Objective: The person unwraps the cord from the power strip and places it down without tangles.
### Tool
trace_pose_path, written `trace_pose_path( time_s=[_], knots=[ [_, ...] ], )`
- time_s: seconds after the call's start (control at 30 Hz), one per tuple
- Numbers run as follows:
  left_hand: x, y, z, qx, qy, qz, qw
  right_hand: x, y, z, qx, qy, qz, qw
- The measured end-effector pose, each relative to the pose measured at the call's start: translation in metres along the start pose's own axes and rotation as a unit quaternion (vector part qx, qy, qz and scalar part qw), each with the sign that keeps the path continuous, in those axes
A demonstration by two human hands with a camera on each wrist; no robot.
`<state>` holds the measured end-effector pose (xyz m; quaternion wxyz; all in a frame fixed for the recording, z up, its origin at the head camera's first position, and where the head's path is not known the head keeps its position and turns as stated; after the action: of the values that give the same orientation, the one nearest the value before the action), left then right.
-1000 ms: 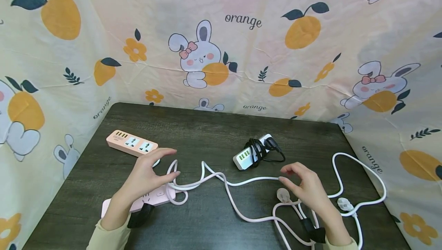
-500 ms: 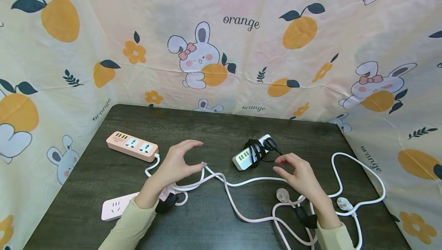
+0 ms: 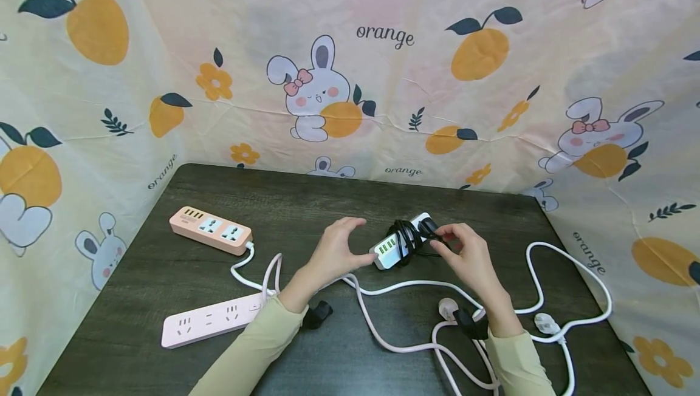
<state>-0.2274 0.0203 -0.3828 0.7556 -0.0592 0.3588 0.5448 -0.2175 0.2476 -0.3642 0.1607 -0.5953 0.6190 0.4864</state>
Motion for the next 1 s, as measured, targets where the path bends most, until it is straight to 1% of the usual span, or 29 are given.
trace_pose_path(
  time_s=[0.2, 0.3, 0.4, 0.6, 0.77, 0.9, 1.0],
  knots=[
    [0.032, 0.013, -0.004, -0.034, 0.034, -0.044, 0.9979, 0.003, 0.006, 0.007, 0.036, 0.031, 0.000, 0.999],
    [0.045, 0.018, -0.008, -0.057, 0.041, -0.065, 0.9955, 0.005, 0.008, 0.010, 0.046, 0.043, 0.000, 0.998],
    [0.056, 0.022, -0.011, -0.073, 0.055, -0.078, 0.9928, 0.006, 0.008, 0.012, 0.049, 0.047, 0.003, 0.998],
    [0.072, 0.028, -0.015, -0.091, 0.095, -0.098, 0.9865, 0.007, 0.011, 0.016, 0.047, 0.040, 0.021, 0.998],
    [0.084, 0.030, -0.020, -0.100, 0.138, -0.118, 0.9782, 0.011, 0.014, 0.019, 0.045, 0.031, 0.025, 0.998],
    [0.092, 0.029, -0.024, -0.103, 0.156, -0.122, 0.9748, 0.015, 0.015, 0.022, 0.044, 0.029, 0.021, 0.998],
    [0.097, 0.028, -0.027, -0.107, 0.164, -0.123, 0.9730, 0.016, 0.015, 0.025, 0.052, 0.033, 0.018, 0.998]
  ],
)
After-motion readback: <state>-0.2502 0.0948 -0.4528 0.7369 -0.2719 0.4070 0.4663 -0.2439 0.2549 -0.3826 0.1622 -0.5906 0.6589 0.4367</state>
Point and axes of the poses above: each hand's wrist, its own y-axis towards the middle knuckle, its own x-axis out of the palm, z = x × y, the point moved 8 cm from there along y, towards the middle knuckle, and after that the axes turned 3 degrees about -z, right-handed, at the moved point
